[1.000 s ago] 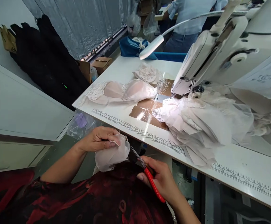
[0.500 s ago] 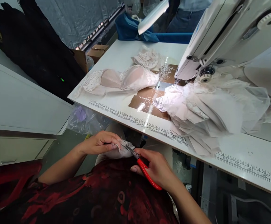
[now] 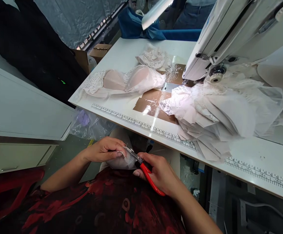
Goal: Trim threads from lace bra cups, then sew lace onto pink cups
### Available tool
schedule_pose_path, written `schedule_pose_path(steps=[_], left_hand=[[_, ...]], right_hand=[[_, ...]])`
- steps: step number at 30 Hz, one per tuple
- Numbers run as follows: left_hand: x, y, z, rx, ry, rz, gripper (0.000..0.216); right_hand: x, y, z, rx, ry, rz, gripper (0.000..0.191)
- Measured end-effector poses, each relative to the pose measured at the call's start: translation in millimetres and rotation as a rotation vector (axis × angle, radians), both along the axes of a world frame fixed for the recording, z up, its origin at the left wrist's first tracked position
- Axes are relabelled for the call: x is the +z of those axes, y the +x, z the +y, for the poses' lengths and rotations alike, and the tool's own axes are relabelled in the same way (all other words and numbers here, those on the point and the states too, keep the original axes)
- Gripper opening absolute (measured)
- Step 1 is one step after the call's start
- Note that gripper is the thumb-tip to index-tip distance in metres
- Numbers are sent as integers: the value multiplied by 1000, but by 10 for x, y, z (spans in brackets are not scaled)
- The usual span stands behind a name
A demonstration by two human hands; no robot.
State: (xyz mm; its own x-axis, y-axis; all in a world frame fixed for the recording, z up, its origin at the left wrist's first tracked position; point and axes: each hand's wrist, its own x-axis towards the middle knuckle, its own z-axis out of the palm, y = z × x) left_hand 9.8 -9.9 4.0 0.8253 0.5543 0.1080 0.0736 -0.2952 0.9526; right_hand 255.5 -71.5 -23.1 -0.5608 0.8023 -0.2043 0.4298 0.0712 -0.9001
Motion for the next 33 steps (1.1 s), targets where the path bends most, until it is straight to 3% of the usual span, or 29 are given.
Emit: schedule_pose_path(steps=[15, 19, 23, 26, 28, 31, 33], left_hand=[[-43, 63, -30, 48, -46, 47, 28], [-40, 66, -54, 11, -78, 58, 28], [-38, 117, -84, 35, -106, 25, 27], [-59, 229, -140, 132, -157, -15, 25], [-103, 335, -207, 272, -233, -45, 25], [-211, 506, -334, 523, -423, -102, 25], [-280, 600, -413, 615, -551, -134, 26]], right_hand=[[-278, -39, -105, -128, 38, 52, 27], [-276, 1, -110, -283, -9, 95, 32], [-217, 49, -108, -298, 0, 231, 41], [-176, 10, -93, -318, 25, 331, 43], [-170, -45, -81, -352, 32, 341, 37], [-189, -129, -76, -413, -2, 361, 31], [-203, -165, -86, -453, 7, 378, 30]])
